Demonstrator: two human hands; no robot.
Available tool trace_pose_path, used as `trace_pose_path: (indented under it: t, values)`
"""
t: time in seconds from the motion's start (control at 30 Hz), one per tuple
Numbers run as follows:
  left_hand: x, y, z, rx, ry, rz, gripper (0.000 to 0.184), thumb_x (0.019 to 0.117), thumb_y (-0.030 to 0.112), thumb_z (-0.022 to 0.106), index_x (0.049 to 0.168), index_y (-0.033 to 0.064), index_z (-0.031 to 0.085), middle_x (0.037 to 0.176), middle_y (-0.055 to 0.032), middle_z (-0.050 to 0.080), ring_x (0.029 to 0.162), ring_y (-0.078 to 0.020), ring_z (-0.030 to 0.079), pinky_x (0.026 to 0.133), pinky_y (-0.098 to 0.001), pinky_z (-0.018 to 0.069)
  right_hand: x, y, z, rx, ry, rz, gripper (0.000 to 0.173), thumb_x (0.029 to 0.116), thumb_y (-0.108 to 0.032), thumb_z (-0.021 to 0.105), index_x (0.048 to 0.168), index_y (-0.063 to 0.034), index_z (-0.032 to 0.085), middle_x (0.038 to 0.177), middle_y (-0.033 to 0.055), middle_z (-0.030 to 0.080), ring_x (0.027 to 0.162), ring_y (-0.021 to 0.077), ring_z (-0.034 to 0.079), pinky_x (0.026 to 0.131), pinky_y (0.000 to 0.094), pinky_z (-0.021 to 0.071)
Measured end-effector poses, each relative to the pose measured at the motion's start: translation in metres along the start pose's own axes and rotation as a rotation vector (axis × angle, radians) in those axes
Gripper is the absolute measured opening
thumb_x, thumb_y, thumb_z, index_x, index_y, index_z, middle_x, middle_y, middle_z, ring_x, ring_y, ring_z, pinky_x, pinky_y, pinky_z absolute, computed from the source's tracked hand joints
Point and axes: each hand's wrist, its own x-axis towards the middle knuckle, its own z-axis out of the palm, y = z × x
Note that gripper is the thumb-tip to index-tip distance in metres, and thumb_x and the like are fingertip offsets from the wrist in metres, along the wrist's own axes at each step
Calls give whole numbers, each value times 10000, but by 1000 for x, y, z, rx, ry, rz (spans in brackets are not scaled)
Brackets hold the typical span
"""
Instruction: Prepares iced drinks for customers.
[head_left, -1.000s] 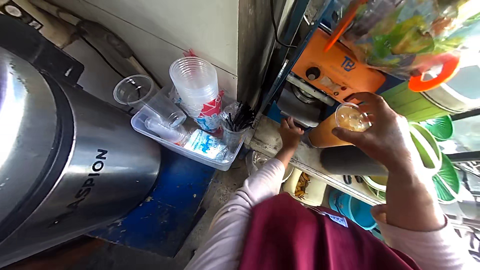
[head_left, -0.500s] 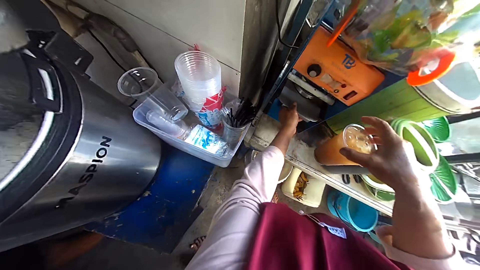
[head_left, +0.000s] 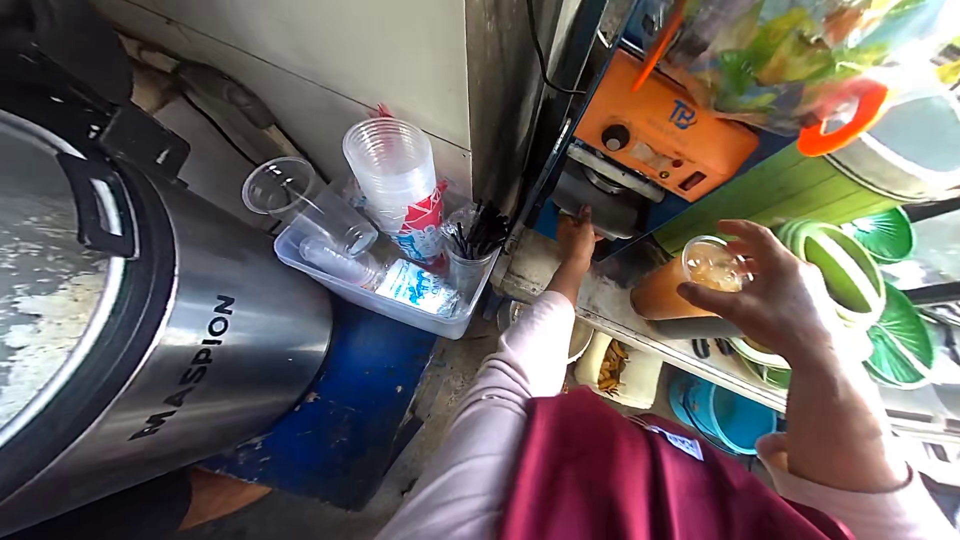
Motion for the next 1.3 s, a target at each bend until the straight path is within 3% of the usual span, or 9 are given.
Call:
trace_pose_path:
  t: [0.13,0.2,0.37,0.63,0.9,1.03,1.3]
  values:
    - [28,-56,-5,-72,-6,165,451,1093,279,509,1396,-54,472,1228,-282,632,997,-344,709,855,-492,613,2,-4,-1,5,-26,-2,846,748,-391,873,1473,-140,514,1321,221,623,1131,413,636,866,643,503]
    - [30,-62,-8,-82,-14,179,452,1091,275,516,1389,-60,468,1219,-284,630,981,-346,711,845,-492,613,1,-6,1,5,-41,-6,848,748,-399,864,1474,-141,510,1314,205,624,1110,391,642,854,626,509]
    - [40,-49,-3,-8,-6,170,417,1099,267,493,1348,-67,506,1186,-275,643,953,-333,712,834,-490,611,6,-6,-1,4,-60,-25,849,752,-432,845,1472,-127,515,1333,203,622,1150,379,638,899,611,512]
    - [65,-27,18,-57,-68,112,419,1093,232,511,1427,-14,453,1267,-278,600,977,-346,698,804,-477,617,3,-1,3,-18,-41,-21,842,750,-422,848,1469,-125,524,1317,210,632,1109,374,652,877,612,511]
    - [21,-55,-16,-9,-24,137,444,1091,264,516,1364,-84,471,1212,-282,616,948,-326,706,841,-462,609,-8,2,9,6,-54,-51,838,748,-428,845,1459,-111,533,1293,215,641,1103,376,657,874,601,521]
    - [34,-53,-5,18,7,177,421,1092,260,511,1360,-64,484,1173,-273,638,956,-331,709,844,-488,608,-5,7,2,19,-47,-49,837,732,-464,823,1447,-124,551,1281,191,649,1112,334,658,890,561,532]
    - [68,-31,18,-32,-52,131,435,1083,226,535,1392,-70,454,1212,-279,621,950,-329,710,820,-458,621,-4,13,3,-6,-24,-37,838,728,-449,832,1452,-138,547,1288,207,638,1117,372,650,886,602,516]
